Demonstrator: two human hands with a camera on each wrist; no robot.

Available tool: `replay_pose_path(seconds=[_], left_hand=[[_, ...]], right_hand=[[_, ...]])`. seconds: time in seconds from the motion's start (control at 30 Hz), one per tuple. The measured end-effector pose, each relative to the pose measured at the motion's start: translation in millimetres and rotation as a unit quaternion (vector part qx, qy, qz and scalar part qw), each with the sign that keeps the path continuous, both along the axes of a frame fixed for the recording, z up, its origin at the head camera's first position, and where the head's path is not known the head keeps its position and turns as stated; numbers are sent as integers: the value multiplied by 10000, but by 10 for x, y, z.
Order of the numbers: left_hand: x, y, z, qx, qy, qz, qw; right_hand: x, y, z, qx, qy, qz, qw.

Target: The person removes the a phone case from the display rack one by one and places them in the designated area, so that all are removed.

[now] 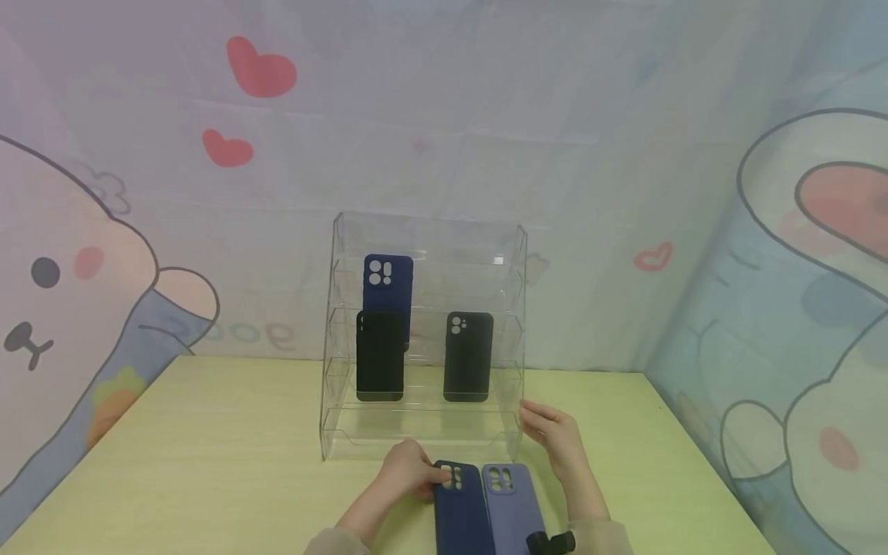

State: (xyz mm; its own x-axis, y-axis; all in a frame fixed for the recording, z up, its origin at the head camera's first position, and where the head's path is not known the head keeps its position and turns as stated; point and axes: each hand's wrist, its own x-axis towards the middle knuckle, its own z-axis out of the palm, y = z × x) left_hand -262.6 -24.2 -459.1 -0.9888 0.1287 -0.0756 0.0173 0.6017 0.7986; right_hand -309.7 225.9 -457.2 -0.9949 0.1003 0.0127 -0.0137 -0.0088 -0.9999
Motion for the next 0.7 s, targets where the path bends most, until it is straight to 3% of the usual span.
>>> replay_pose_path(seconds=[0.3,0.57,0.7], left_hand=[[16,-19,83,-254,78,-189,9995],[13,-162,294,143,-293,-562,9979],[-5,-295,410,399,-246,-575,9972]], right_hand=[[10,11,6,210,87,93,9997],[17,10,28,178,-14,72,9998],[20,3,13,143,-51,51,9999]])
